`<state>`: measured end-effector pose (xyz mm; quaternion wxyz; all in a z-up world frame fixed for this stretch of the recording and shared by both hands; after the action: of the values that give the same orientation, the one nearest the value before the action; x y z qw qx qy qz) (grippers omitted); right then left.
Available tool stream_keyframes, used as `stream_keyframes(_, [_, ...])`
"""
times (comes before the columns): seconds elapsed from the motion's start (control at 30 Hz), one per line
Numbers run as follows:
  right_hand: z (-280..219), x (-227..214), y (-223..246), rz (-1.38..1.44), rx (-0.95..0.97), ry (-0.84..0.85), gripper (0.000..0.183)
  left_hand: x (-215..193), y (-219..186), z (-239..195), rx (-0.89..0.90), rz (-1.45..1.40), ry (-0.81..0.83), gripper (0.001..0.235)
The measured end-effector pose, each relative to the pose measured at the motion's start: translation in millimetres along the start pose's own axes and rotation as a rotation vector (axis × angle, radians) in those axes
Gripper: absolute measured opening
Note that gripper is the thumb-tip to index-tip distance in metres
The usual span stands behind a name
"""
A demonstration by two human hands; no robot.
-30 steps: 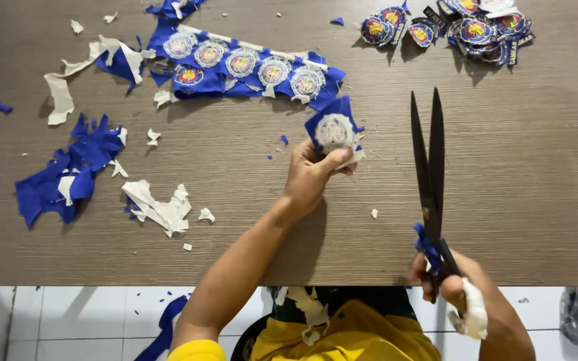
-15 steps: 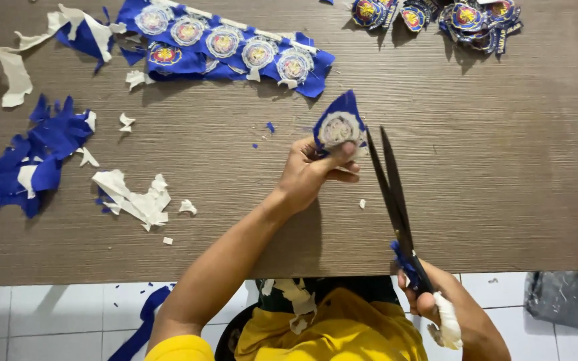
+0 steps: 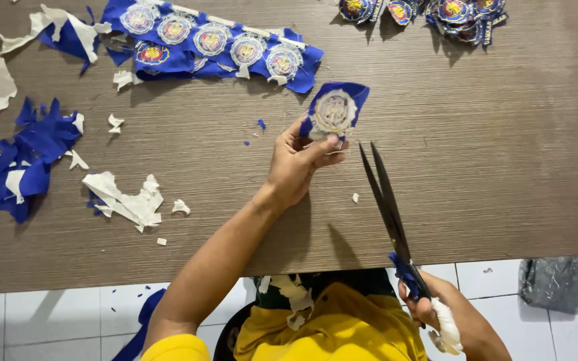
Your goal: The person uses shears to trim the edges of a blue fabric patch with a printed emblem. They rotate the patch to cut around its perimeter, then set the trimmed piece aside and clear debris from the table before picking up another patch to continue cutting.
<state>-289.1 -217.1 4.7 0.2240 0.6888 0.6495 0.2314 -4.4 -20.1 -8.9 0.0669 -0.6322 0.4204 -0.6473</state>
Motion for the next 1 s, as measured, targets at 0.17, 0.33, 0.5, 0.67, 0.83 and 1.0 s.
stream_keyframes(0.17, [1, 0, -11, 0.093, 0.050, -0.004, 0.050, -5, 11, 2, -0.021, -0.113, -0.048, 0.055])
stream_keyframes(0.33, [-8, 11, 6, 0.070, 0.076, -0.028, 0.041, 7, -1, -8, -0.031, -0.275, 0.009, 0.072])
stream_keyframes(0.5, [-8, 3, 6, -0.233, -0.118, 0.006, 0.070, 3, 6, -9, -0.047, -0.026, 0.029, 0.044])
stream_keyframes(0.67, [1, 5, -6, -0.002, 0.020, -0.007, 0.032, 2, 16, -8, 0.003, 0.157, 0.084, 0.010])
stream_keyframes(0.83, [-1, 5, 4, -0.315, -0.157, -0.044, 0.036, 4, 15, -11, 0.008, 0.191, 0.126, 0.014])
stream_keyframes(1.0, [3, 6, -3, -0.020, -0.038, 0.040, 0.045, 2, 14, -11, -0.037, 0.097, -0.039, 0.031])
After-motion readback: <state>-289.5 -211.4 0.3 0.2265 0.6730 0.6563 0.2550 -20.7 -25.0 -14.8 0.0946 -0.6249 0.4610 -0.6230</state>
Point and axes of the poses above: each hand's wrist, its own z-axis towards the middle knuckle, its own x-axis out of the palm, y = z × x, the point moved 3 cm from there along z, towards the middle knuckle, and after that the axes turned 4 degrees about -z, right-handed, at the moved point
